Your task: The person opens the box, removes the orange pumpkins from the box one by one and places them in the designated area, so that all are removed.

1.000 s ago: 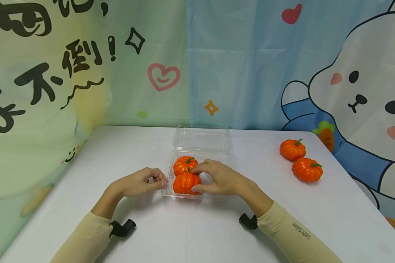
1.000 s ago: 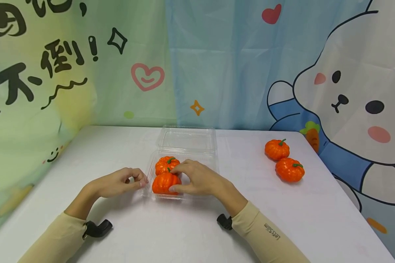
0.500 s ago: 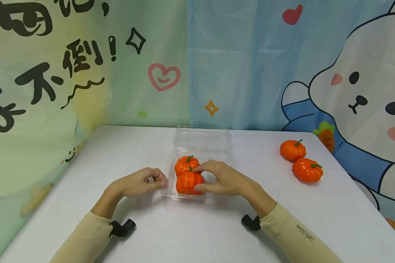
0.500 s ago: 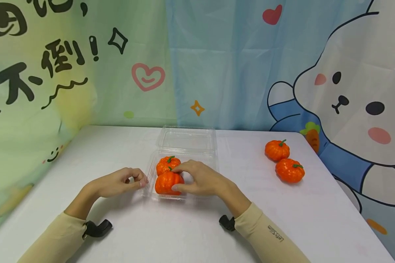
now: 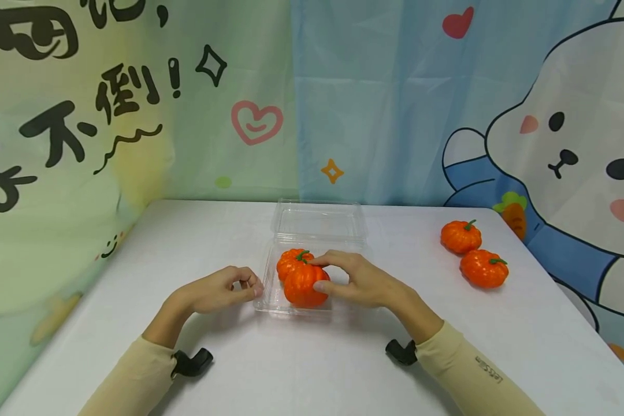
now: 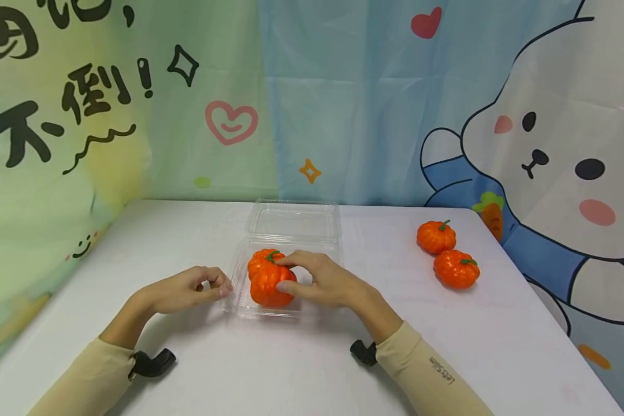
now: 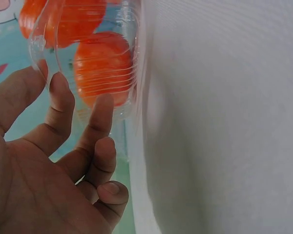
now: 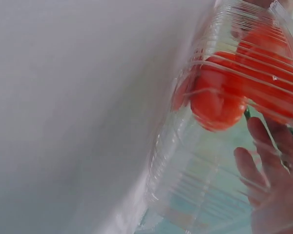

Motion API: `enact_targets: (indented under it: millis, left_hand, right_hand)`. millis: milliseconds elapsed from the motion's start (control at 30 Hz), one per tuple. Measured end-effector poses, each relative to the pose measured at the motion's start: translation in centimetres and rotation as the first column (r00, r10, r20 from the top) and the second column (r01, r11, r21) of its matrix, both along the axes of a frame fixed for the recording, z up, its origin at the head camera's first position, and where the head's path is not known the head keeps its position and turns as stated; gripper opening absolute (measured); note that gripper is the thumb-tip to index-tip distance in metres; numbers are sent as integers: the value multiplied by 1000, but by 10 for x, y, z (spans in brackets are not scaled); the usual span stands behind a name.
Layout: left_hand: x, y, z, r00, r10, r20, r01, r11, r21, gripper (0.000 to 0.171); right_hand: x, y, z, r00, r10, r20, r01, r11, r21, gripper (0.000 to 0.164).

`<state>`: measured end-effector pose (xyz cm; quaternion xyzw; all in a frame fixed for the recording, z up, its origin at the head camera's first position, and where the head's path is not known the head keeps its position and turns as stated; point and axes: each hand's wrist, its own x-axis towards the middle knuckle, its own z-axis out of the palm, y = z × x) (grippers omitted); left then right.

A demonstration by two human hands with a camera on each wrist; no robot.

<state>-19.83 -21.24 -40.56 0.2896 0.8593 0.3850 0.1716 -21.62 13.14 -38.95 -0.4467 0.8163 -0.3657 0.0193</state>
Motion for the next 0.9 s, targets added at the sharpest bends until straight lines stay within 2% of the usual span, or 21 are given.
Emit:
enact_targets:
  millis: [367,633,900]
  left_hand:
    - [-1,0,-1,1000,0,1,0,1000,2,14]
    - [-1,0,-1,1000,-2,0,2,1000,5,13]
    - [0,0,0,1000,0,6,0,1000,5,13]
  right_hand:
    - [-1,12,2,998,-9,54,14,995,-94,39]
    - [2,22,7,990,-46,134,62,991,-122,43]
    - [4,35,5,985,-89,145,112,981,-158,46]
